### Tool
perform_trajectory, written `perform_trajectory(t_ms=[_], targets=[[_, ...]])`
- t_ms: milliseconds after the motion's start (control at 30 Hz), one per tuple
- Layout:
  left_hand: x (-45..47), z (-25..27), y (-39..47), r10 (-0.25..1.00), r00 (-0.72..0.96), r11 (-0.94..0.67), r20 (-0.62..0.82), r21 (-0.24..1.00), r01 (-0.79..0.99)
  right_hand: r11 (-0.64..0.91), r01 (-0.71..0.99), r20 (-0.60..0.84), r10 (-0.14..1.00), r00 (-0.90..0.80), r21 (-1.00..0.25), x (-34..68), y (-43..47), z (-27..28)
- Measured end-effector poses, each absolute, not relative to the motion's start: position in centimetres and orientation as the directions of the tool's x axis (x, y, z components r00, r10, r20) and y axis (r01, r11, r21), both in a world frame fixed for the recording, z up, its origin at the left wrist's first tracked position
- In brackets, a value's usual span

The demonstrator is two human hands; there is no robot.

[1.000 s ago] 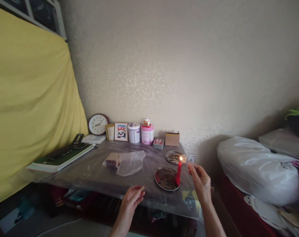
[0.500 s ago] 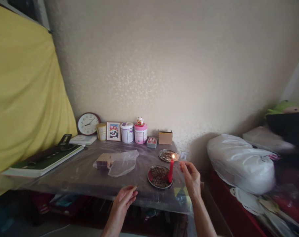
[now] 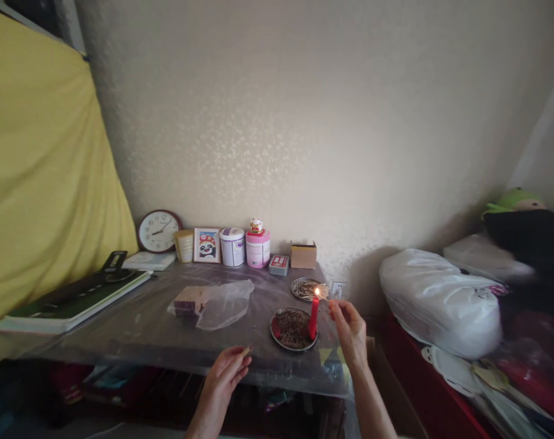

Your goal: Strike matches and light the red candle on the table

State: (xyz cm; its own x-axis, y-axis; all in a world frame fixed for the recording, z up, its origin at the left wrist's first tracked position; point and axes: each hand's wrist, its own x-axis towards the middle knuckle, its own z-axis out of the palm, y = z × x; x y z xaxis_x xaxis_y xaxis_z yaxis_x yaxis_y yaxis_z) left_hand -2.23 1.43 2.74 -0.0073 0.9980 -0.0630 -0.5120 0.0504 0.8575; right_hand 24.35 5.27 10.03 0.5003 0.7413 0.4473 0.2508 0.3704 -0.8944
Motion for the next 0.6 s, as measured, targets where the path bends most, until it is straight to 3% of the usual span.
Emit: perform_trajectory(t_ms=[600], targets=[[-2.38, 2.47, 1.51, 0.998, 0.01, 0.057, -0.06, 0.861, -0.506, 0.355, 0.253, 0.436, 0.745, 0.505, -0.9, 24.37, 5.22, 10.0]])
